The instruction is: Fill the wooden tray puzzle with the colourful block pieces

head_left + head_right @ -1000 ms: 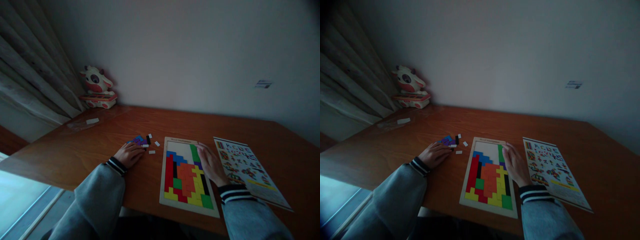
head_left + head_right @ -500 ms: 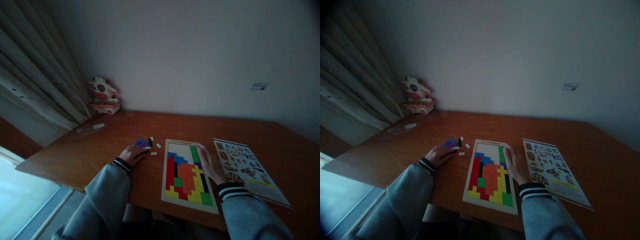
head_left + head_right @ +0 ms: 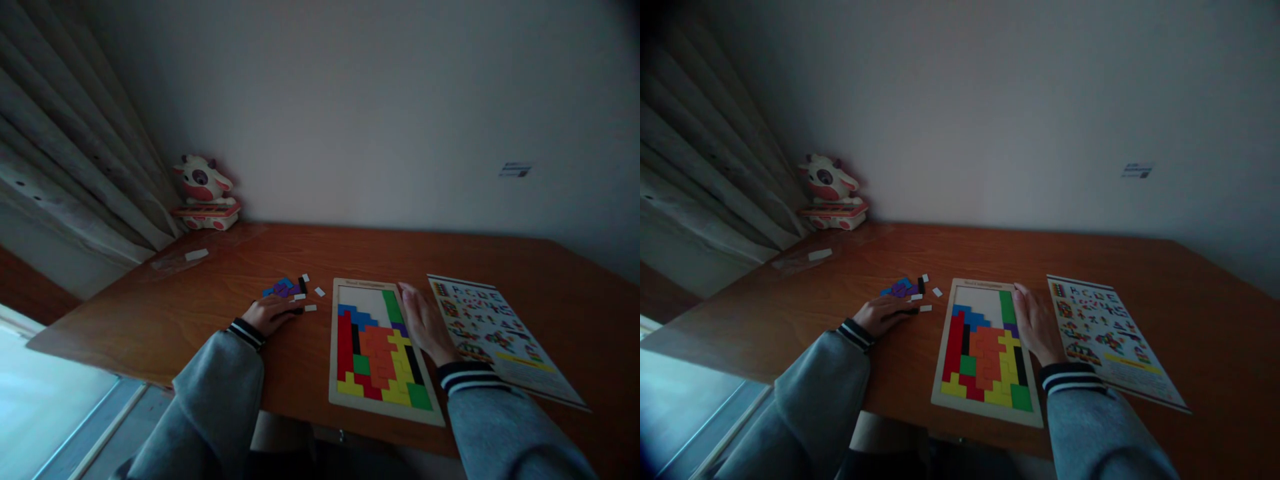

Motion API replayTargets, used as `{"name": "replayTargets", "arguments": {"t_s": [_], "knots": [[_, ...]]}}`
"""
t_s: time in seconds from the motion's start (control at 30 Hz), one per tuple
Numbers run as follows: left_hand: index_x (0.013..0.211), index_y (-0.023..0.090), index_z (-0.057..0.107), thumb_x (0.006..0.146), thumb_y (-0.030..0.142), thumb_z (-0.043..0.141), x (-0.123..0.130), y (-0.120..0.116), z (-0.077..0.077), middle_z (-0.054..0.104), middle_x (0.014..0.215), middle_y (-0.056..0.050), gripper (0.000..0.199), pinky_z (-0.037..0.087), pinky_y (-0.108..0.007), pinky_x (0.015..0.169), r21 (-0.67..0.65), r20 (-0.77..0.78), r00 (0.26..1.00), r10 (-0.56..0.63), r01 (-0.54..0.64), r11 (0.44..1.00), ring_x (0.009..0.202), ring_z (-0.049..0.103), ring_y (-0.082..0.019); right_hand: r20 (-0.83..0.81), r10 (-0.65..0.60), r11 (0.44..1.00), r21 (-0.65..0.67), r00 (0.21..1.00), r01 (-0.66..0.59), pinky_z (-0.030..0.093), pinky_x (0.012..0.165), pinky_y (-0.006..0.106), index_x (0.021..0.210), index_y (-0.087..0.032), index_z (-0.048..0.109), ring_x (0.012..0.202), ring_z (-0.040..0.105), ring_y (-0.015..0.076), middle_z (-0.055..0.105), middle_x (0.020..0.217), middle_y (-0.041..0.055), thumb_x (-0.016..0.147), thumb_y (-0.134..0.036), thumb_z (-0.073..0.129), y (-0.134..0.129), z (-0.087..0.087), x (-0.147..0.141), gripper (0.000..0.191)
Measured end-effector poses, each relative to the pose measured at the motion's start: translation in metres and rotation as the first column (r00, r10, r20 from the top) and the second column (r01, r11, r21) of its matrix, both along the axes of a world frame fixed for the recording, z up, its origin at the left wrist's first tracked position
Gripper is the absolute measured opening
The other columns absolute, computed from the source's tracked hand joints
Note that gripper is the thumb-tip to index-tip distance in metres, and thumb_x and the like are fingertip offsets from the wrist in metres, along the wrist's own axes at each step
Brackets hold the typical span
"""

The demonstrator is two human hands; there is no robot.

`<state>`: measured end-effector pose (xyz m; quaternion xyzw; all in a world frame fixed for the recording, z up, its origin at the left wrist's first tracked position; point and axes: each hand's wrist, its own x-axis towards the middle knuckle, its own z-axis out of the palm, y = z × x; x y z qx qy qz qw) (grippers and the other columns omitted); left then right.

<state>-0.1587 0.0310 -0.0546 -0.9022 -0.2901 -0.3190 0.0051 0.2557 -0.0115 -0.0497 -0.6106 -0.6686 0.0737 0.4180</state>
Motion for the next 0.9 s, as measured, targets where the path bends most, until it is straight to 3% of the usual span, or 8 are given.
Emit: {"name": "replayTargets", "arguments": {"t_s": [0.33,0.5,0.63,0.77,0.9], "knots": [[0.116,0.025,0.069,0.099,0.040,0.053,0.003,0.001,0.002,0.075,0.104,-0.005,0.028,0.056,-0.036,0.089,-0.016,0.011,1.000,0.019,-0.019,1.000,0.095,0.069,-0.020,-0.029,-0.007,1.000,-0.028,1.000,0.006,0.039,0.112,0.048,0.131,-0.020,0.055,0.129,0.053,0.0257,0.061,0.134,0.0127,0.101,-0.052,0.023,-0.003,0.001,0.000,0.054],[0.115,0.026,0.069,0.096,0.040,0.058,0.006,-0.007,0.012,0.075,0.100,-0.004,0.026,0.057,-0.032,0.084,-0.079,0.018,1.000,0.026,-0.024,0.997,0.092,0.069,-0.019,-0.050,0.002,0.999,-0.036,0.999,-0.004,0.038,0.113,0.048,0.131,-0.021,0.054,0.129,0.052,0.0257,0.060,0.134,0.0125,0.101,-0.052,0.024,-0.003,0.000,0.000,0.053],[0.109,0.024,0.070,0.094,0.036,0.060,0.009,-0.011,0.025,0.074,0.102,-0.006,0.021,0.054,-0.037,0.086,-0.010,0.077,0.975,0.209,-0.209,0.978,0.094,0.069,-0.021,-0.051,0.015,0.999,-0.036,0.999,-0.017,0.037,0.113,0.048,0.132,-0.021,0.053,0.130,0.051,0.0253,0.059,0.135,0.0120,0.101,-0.051,0.026,-0.005,-0.001,0.002,0.051],[0.112,0.021,0.067,0.093,0.036,0.059,0.006,-0.010,0.030,0.072,0.111,-0.009,0.025,0.053,-0.042,0.090,0.003,0.095,0.887,0.451,-0.453,0.891,0.100,0.066,-0.025,-0.071,0.020,0.998,-0.050,0.997,-0.023,0.037,0.112,0.049,0.131,-0.021,0.054,0.128,0.053,0.0254,0.060,0.134,0.0120,0.101,-0.051,0.027,-0.006,-0.003,0.004,0.051],[0.114,0.020,0.065,0.093,0.032,0.056,0.004,-0.012,0.026,0.072,0.110,-0.009,0.026,0.053,-0.043,0.091,-0.058,0.048,0.857,0.513,-0.510,0.858,0.100,0.066,-0.025,-0.097,-0.010,0.998,-0.060,0.995,0.004,0.040,0.110,0.048,0.129,-0.021,0.056,0.128,0.053,0.0263,0.061,0.134,0.0121,0.099,-0.055,0.028,-0.008,-0.004,0.005,0.053]]}}
